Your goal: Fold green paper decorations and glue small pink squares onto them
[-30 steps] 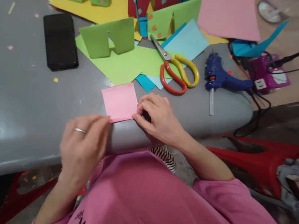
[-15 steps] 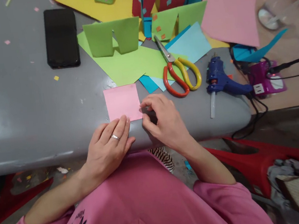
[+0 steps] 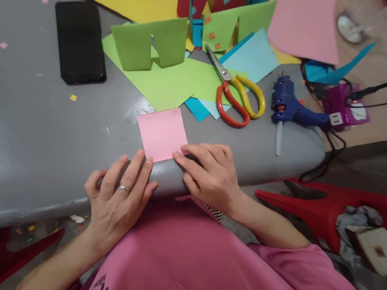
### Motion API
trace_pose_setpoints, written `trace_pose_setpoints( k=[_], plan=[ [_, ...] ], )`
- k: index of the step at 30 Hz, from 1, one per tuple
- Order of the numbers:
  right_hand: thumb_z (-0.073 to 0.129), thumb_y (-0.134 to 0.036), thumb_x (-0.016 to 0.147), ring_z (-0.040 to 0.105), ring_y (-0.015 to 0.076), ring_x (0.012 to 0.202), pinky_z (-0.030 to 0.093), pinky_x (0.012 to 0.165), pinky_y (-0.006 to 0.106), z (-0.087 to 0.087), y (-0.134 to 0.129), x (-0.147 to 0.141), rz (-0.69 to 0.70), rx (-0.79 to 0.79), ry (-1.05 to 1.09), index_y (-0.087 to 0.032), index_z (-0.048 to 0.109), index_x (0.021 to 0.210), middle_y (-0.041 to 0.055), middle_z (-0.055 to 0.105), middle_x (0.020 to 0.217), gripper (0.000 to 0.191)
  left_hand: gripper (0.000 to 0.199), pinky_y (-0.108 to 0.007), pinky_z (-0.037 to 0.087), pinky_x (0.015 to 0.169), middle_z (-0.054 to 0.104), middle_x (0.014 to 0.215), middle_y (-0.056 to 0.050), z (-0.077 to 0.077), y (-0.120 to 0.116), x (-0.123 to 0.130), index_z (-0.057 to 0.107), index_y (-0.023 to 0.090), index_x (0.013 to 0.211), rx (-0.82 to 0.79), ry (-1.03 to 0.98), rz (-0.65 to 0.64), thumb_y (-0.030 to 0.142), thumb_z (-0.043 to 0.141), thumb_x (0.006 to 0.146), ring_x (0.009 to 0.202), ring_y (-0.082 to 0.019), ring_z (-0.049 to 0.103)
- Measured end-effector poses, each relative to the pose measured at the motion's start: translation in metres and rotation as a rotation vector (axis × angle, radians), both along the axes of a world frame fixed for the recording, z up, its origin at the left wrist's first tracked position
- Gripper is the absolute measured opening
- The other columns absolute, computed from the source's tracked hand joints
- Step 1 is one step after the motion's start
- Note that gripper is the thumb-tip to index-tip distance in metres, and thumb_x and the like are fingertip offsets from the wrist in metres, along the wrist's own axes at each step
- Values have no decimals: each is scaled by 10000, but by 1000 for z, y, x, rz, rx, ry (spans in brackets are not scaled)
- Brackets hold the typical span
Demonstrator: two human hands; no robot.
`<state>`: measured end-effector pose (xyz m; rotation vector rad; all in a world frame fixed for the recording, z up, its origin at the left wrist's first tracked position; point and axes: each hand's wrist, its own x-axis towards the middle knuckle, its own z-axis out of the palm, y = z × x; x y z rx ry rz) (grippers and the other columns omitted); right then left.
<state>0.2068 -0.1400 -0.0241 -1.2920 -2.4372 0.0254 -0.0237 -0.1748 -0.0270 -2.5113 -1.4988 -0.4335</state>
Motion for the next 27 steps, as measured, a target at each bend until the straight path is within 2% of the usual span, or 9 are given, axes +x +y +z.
trace_pose_setpoints(
  k=[3, 7, 13, 17, 21, 24, 27],
  plan=[
    [554, -139, 873, 591, 253, 1030, 364, 872, 414, 0, -1, 5, -52, 1, 11, -240, 693, 1176, 71, 717, 1167, 348, 541, -464, 393, 924, 662, 1367, -76, -2, 0, -1, 511, 297, 1448, -26, -38, 10, 320, 630, 921, 1187, -319, 617],
    [567, -146, 864, 603, 261, 1017, 379, 848, 415, 3, -4, 11, -104, 12, -23, -255, 698, 1163, 66, 723, 1162, 344, 562, -457, 387, 929, 660, 1369, -78, -3, 2, -1, 496, 267, 1460, -24, -84, 9, 328, 640, 920, 1204, -309, 610],
    [550, -151, 888, 621, 247, 1003, 389, 839, 403, 4, -3, 10, -90, 40, -16, -212, 698, 1136, 81, 735, 1133, 295, 562, -491, 378, 961, 615, 1424, -85, 0, -1, -10, 495, 294, 1452, -69, -131, 67, 332, 654, 915, 1282, -330, 564],
    [543, -132, 886, 635, 238, 972, 399, 839, 401, -1, 0, 9, -73, 69, 35, -197, 696, 1101, 82, 744, 1096, 272, 543, -524, 377, 971, 633, 1394, -100, 0, -1, -14, 516, 303, 1419, -63, -186, 127, 310, 672, 898, 1267, -355, 564],
    [542, -124, 882, 641, 236, 977, 419, 845, 392, -5, 1, 9, -68, 96, 75, -201, 692, 1094, 79, 745, 1092, 271, 392, -504, 423, 966, 691, 1263, -81, 1, 5, -11, 592, 302, 1291, -13, -206, 168, 266, 657, 906, 1148, -314, 605],
    [551, -136, 894, 639, 238, 973, 428, 840, 389, -6, 2, 8, -97, 76, 100, -201, 691, 1088, 77, 746, 1076, 249, 237, -482, 445, 970, 699, 1189, -75, 4, 15, -5, 655, 283, 1154, -75, -256, 160, 249, 629, 921, 1091, -289, 612],
    [563, -166, 917, 638, 234, 971, 432, 848, 383, -5, 2, 8, -117, 49, 117, -208, 688, 1074, 68, 747, 1069, 205, 125, -452, 453, 949, 711, 1116, -73, 7, 25, 0, 689, 244, 1020, -144, -304, 99, 246, 595, 938, 1052, -267, 613]
  ],
)
